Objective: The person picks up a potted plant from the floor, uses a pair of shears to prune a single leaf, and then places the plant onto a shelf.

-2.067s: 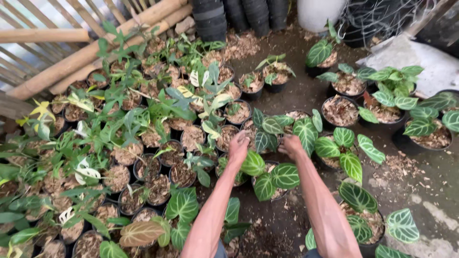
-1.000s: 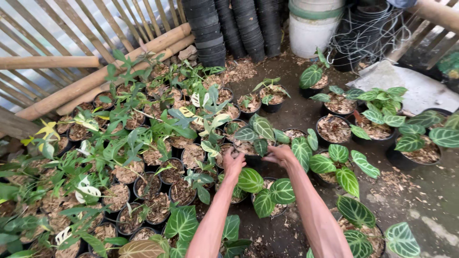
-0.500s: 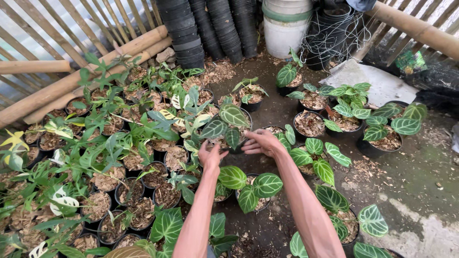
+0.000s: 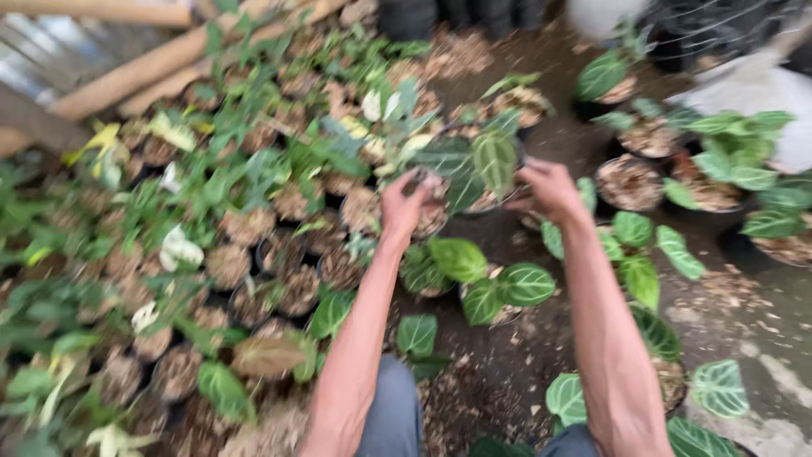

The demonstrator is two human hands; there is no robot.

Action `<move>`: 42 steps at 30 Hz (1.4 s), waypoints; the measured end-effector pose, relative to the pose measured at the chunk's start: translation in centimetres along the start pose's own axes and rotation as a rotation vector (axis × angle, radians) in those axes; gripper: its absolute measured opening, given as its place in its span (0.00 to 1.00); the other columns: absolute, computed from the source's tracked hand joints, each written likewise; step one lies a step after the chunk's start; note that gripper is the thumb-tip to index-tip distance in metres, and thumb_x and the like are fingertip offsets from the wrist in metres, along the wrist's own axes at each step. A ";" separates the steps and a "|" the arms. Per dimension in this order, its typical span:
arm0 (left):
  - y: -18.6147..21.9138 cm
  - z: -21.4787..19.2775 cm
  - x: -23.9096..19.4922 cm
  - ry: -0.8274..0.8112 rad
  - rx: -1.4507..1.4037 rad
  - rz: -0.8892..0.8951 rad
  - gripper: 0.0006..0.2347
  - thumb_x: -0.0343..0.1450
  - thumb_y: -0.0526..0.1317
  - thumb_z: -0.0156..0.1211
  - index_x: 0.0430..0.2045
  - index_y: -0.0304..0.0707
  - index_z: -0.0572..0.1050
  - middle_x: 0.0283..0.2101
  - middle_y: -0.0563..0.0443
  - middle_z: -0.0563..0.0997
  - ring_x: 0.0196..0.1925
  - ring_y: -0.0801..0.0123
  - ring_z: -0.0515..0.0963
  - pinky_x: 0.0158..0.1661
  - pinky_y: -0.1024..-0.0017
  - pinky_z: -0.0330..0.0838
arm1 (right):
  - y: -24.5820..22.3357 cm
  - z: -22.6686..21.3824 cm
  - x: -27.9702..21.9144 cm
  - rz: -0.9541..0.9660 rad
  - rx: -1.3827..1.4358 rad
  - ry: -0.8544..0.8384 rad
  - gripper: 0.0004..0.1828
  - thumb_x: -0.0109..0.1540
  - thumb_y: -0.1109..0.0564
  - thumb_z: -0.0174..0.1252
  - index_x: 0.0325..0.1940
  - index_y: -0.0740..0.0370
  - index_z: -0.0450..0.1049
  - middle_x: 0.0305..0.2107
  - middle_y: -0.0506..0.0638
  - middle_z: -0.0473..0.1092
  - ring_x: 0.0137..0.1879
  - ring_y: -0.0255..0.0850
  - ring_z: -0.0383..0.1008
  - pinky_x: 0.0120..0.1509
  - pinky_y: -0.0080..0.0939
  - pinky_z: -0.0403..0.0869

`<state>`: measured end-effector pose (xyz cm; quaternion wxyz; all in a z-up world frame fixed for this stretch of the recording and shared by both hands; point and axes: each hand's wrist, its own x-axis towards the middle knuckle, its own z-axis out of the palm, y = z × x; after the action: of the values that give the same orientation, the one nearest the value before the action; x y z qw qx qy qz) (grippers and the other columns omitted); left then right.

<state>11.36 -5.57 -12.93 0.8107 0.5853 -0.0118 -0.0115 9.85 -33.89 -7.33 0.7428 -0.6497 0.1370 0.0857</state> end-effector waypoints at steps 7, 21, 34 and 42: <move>8.2 -5.7 0.2 0.036 0.141 0.006 0.21 0.71 0.33 0.64 0.60 0.28 0.71 0.36 0.47 0.83 0.32 0.69 0.83 0.33 0.72 0.82 | -2.1 8.8 -0.2 -0.169 -0.031 -0.085 0.20 0.69 0.59 0.51 0.64 0.62 0.75 0.44 0.53 0.78 0.45 0.40 0.82 0.44 0.47 0.86; 37.9 -8.0 -13.0 0.357 0.257 -0.157 0.20 0.66 0.26 0.61 0.54 0.29 0.78 0.38 0.41 0.84 0.31 0.69 0.85 0.31 0.73 0.82 | -21.6 25.4 -16.8 -0.062 -0.057 -0.167 0.19 0.66 0.60 0.52 0.61 0.62 0.76 0.40 0.48 0.77 0.37 0.35 0.80 0.36 0.39 0.83; 55.4 -1.7 -28.0 0.779 0.026 -0.101 0.20 0.70 0.30 0.60 0.60 0.34 0.72 0.64 0.39 0.72 0.35 0.63 0.85 0.29 0.72 0.83 | -34.1 32.2 -27.4 -0.329 -0.402 -0.244 0.15 0.71 0.53 0.56 0.50 0.67 0.80 0.26 0.42 0.70 0.30 0.27 0.63 0.31 0.31 0.62; 59.7 -2.0 -37.1 1.035 0.099 -0.009 0.24 0.74 0.37 0.64 0.67 0.38 0.70 0.55 0.32 0.80 0.45 0.65 0.80 0.41 0.74 0.75 | -39.0 39.2 -37.1 -0.256 -0.366 -0.376 0.17 0.69 0.50 0.56 0.56 0.62 0.80 0.26 0.41 0.71 0.29 0.28 0.62 0.30 0.32 0.61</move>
<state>-25.36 16.35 42.89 0.6817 0.5519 0.3927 0.2767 -9.80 1.28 45.67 0.6303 -0.7576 -0.1042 0.1335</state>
